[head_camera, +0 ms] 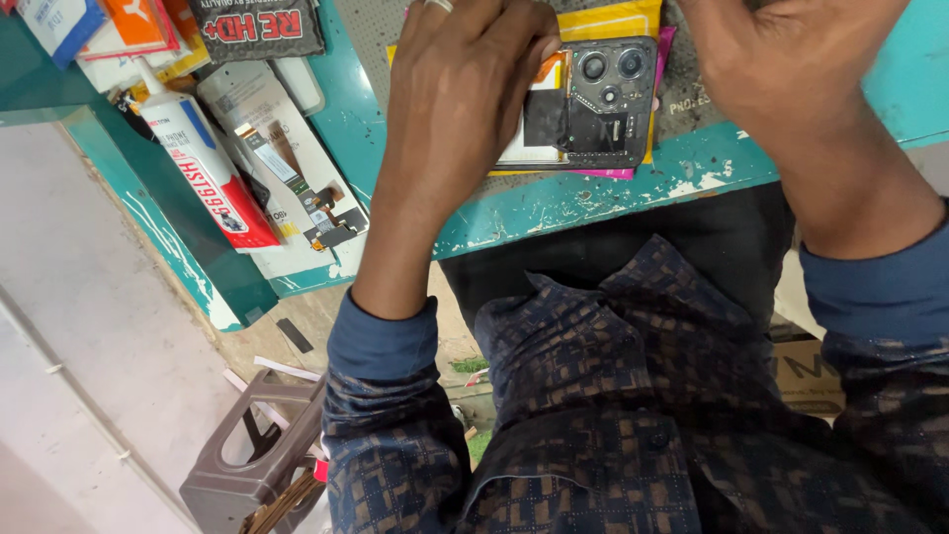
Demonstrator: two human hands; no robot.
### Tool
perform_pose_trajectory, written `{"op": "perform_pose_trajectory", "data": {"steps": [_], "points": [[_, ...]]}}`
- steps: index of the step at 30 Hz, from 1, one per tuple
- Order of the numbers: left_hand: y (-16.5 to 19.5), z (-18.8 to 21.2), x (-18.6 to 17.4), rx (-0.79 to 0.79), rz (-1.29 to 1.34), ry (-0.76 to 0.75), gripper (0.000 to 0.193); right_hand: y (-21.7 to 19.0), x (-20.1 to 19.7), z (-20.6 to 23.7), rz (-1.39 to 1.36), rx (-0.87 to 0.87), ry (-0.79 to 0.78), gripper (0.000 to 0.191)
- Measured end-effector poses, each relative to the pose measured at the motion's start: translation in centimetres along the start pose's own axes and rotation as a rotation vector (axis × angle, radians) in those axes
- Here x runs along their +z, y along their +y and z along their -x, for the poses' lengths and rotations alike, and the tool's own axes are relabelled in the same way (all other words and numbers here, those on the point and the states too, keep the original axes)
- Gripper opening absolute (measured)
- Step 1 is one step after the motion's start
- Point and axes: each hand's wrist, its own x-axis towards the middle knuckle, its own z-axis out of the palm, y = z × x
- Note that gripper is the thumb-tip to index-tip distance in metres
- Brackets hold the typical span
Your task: The person uses a metal prying tool to carefully lift and separate the battery from the interior of a disassembled smartphone. They repeatedly pry along the battery edges and camera area, then lift the phone to inspect the underside before continuing to work on the battery separation.
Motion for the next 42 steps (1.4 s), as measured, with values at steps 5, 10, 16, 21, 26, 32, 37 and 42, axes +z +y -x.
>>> {"op": "perform_pose_trajectory", "data": {"steps": [5, 10, 16, 21, 26, 32, 37, 42], "points": [[0.6, 0.4, 0.8, -0.001, -0.070, 0.061, 0.011, 0.7, 0.2, 0.4, -0.128, 0.045, 0.023, 0.025], [0.6, 0.9, 1.4, -0.007, -0.106, 0.087, 0.013, 1.0, 0.2, 0.3, -0.123, 0.009, 0.019, 0.022], [0.1, 1.1, 1.7, -0.091, -0.094, 0.072, 0.007, 0.4, 0.1, 0.4, -0.140, 0.121, 0.020, 0.026], [-1.1, 2.2, -0.1, -0.207, -0.079, 0.196, 0.004, -0.5, -0.2, 0.2, -0.183, 0.178, 0.028, 0.020], [-2.4, 3.0, -2.5, -0.217, -0.218, 0.330, 0.017, -0.9, -0.2, 0.4, -0.178, 0.193, 0.031, 0.016], [-2.0, 2.4, -2.8, -0.150, 0.009, 0.138, 0.017, -0.2, -0.1, 1.0, -0.132, 0.181, 0.023, 0.016], [-1.4, 0.9, -1.9, -0.035, 0.104, 0.015, 0.005, 0.0, -0.1, 1.0, -0.112, 0.119, 0.017, 0.014], [-0.7, 1.2, -1.7, -0.059, 0.045, 0.005, 0.010, -0.6, -0.3, 0.2, -0.172, 0.112, -0.006, 0.009]]}}
